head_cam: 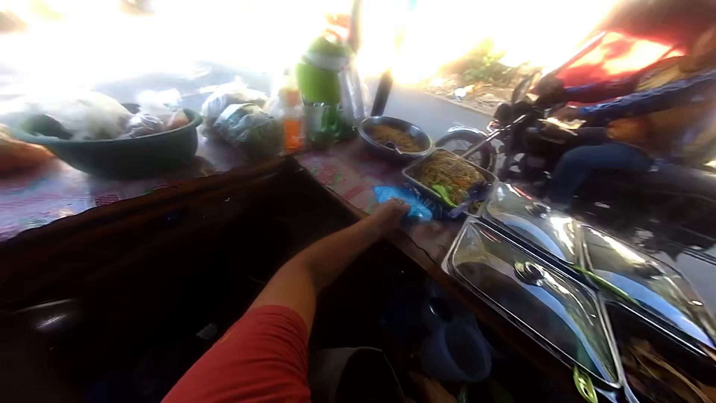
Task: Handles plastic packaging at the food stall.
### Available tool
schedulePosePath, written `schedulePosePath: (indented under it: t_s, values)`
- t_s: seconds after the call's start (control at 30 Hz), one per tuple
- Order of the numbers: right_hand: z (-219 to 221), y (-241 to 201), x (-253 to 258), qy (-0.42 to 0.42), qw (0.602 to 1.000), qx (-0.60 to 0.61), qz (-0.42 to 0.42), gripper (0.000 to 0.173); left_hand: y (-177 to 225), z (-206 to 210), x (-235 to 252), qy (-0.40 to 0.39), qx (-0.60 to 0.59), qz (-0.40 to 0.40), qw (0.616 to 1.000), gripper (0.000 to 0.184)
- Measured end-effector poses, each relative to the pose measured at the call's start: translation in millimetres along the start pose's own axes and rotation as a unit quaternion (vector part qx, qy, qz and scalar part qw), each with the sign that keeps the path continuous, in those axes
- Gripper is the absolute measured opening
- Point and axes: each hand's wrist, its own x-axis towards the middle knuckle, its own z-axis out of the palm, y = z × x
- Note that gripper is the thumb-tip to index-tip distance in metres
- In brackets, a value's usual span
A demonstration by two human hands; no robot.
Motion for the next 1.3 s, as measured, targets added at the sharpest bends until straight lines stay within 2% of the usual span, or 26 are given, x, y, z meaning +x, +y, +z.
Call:
schedulePosePath:
  t_s: [0.07,0.13,0.2,0.27,0.33,0.37,0.4,0.47,0.53,0.6,0.67,0.73,0.8,0.83,0.87,0.93,1.0,1.07,1.17,1.3]
  values:
    - [-16.3,-2.6,27.0,-0.007,0.998,0.005,-0.056,0.049,-18.9,-19.8,-15.0,0.03,-0.007,-0.018,0.999,0.034]
    - [-27.3,-17.6,53.3,0.027,0.99,0.036,-0.136,0.043,-29.2,-51.2,-27.2,0.063,-0.032,-0.069,0.995,0.038]
    - [-34.6,-40.0,84.6,0.071,0.972,0.062,-0.215,0.038,-48.2,-81.1,-27.5,0.124,0.001,-0.094,0.988,0.034]
    - [-38.3,-62.7,120.4,0.136,0.948,0.054,-0.283,0.035,-67.6,-110.6,-23.0,0.203,0.044,-0.067,0.976,0.026]
    - [-42.8,-87.4,153.3,0.194,0.923,0.033,-0.332,0.034,-92.9,-128.6,-15.9,0.302,0.1,0.002,0.948,0.02]
    - [-45.7,-99.2,169.1,0.21,0.914,0.028,-0.345,0.034,-105.8,-135.6,-12.4,0.326,0.116,0.03,0.938,0.019]
    - [-50.0,-110.8,185.2,0.215,0.91,0.026,-0.352,0.034,-117.9,-142.6,-9.5,0.32,0.113,0.039,0.94,0.018]
    - [-55.2,-131.6,213.8,0.189,0.917,0.03,-0.349,0.034,-148.0,-146.0,-10.8,0.23,0.062,0.014,0.971,0.02]
    - [-61.1,-151.5,239.2,0.142,0.932,0.036,-0.33,0.033,-192.3,-131.5,-20.7,0.116,-0.004,-0.013,0.993,0.018]
    - [-71.6,-172.7,266.6,0.129,0.939,0.043,-0.317,0.032,-228.9,-114.5,-37.9,0.071,-0.047,-0.032,0.996,0.016]
    - [-88.5,-196.3,297.5,0.176,0.939,0.041,-0.294,0.032,-239.4,-111.9,-51.7,0.09,-0.092,-0.094,0.987,0.022]
    - [-103.8,-214.8,339.4,0.281,0.921,0.03,-0.268,0.034,-238.6,-118.0,-54.3,0.12,-0.122,-0.143,0.975,0.022]
    - [-115.9,-221.5,389.1,0.357,0.902,0.015,-0.243,0.05,-230.7,-125.3,-52.0,0.124,-0.135,-0.167,0.969,0.024]
    - [-121.7,-222.1,412.2,0.371,0.9,0.005,-0.228,0.059,-226.6,-127.6,-50.5,0.129,-0.121,-0.158,0.971,0.024]
    - [-125.9,-220.6,432.1,0.374,0.902,-0.004,-0.214,0.06,-222.3,-129.6,-49.7,0.134,-0.096,-0.133,0.977,0.021]
    - [-128.1,-216.7,457.1,0.383,0.897,0.013,-0.22,0.036,-213.8,-136.3,-50.9,0.12,-0.039,-0.055,0.99,0.013]
    - [-121.8,-215.2,463.7,0.409,0.879,0.04,-0.242,0.02,-205.2,-144.0,-52.5,0.086,0.022,-0.011,0.996,0.015]
    - [-113.7,-216.0,462.0,0.428,0.862,0.061,-0.264,0.017,-199.9,-147.4,-52.4,0.075,0.056,-0.015,0.995,0.022]
    - [-105.2,-216.4,460.1,0.458,0.837,0.069,-0.29,0.018,-197.8,-148.6,-52.9,0.083,0.079,-0.029,0.993,0.028]
    - [-104.9,-210.0,464.1,0.473,0.822,0.045,-0.314,0.029,-213.9,-134.2,-51.9,0.16,0.047,-0.01,0.986,0.014]
